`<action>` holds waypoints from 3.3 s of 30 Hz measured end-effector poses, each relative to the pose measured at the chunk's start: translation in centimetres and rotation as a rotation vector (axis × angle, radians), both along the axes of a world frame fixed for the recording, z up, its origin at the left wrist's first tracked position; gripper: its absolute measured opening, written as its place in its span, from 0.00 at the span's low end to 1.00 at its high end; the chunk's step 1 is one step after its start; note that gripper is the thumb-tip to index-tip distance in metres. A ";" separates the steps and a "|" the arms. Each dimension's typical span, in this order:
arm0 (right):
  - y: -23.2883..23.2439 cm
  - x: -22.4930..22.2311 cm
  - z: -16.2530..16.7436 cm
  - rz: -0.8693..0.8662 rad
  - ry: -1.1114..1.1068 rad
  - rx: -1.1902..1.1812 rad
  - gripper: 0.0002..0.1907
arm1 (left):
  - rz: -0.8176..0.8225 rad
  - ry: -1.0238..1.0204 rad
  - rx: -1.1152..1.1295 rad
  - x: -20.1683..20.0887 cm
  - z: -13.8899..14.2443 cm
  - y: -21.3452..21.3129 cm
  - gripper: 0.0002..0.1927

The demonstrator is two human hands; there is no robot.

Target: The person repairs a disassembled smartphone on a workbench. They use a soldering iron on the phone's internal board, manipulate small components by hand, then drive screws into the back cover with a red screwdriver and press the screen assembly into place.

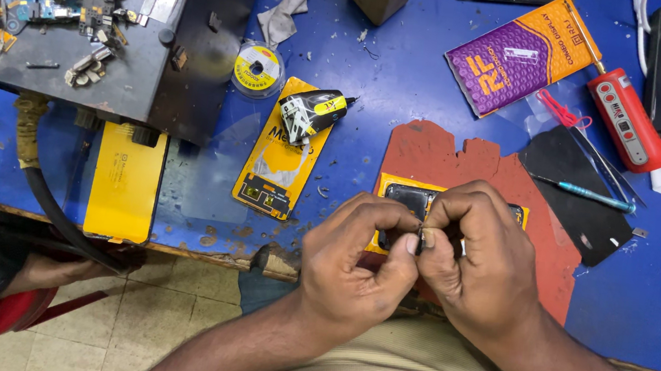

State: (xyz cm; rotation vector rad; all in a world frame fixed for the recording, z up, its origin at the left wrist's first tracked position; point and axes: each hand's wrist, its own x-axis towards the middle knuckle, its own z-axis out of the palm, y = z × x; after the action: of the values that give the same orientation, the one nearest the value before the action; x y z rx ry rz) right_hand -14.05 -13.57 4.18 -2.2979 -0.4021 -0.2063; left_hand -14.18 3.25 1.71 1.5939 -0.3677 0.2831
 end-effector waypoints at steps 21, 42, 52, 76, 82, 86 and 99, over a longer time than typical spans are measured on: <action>0.8 -0.1 -0.7 0.051 -0.221 -0.185 0.12 | -0.045 0.354 -0.095 -0.3 -0.1 0.5 0.05; -0.3 -0.1 -1.2 0.097 0.065 0.004 0.16 | -0.080 0.131 0.136 -0.2 -0.5 0.7 0.06; -3.4 -1.5 0.2 0.085 0.169 0.200 0.14 | -0.015 0.243 0.075 0.8 -0.5 1.2 0.03; -18.8 8.4 -0.2 -0.341 -0.160 -0.731 0.24 | -0.179 0.536 -0.374 1.5 -2.7 -2.0 0.08; -18.8 9.0 -1.0 -0.335 -0.209 -0.733 0.23 | -0.197 0.625 -0.409 2.0 -3.0 -0.8 0.10; -20.0 7.8 -1.1 -0.319 -0.272 -0.609 0.23 | -0.197 0.614 -0.413 2.8 -3.5 -0.7 0.11; -13.8 2.1 1.0 -0.262 0.113 -0.227 0.27 | -0.144 0.491 0.075 6.2 -2.1 -0.9 0.06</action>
State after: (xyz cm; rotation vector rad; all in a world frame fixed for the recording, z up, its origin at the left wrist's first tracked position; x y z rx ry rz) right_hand -11.92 -27.41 5.16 -2.5693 -0.0680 -0.1665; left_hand -7.96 2.34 -0.39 1.6398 -0.1110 -0.2343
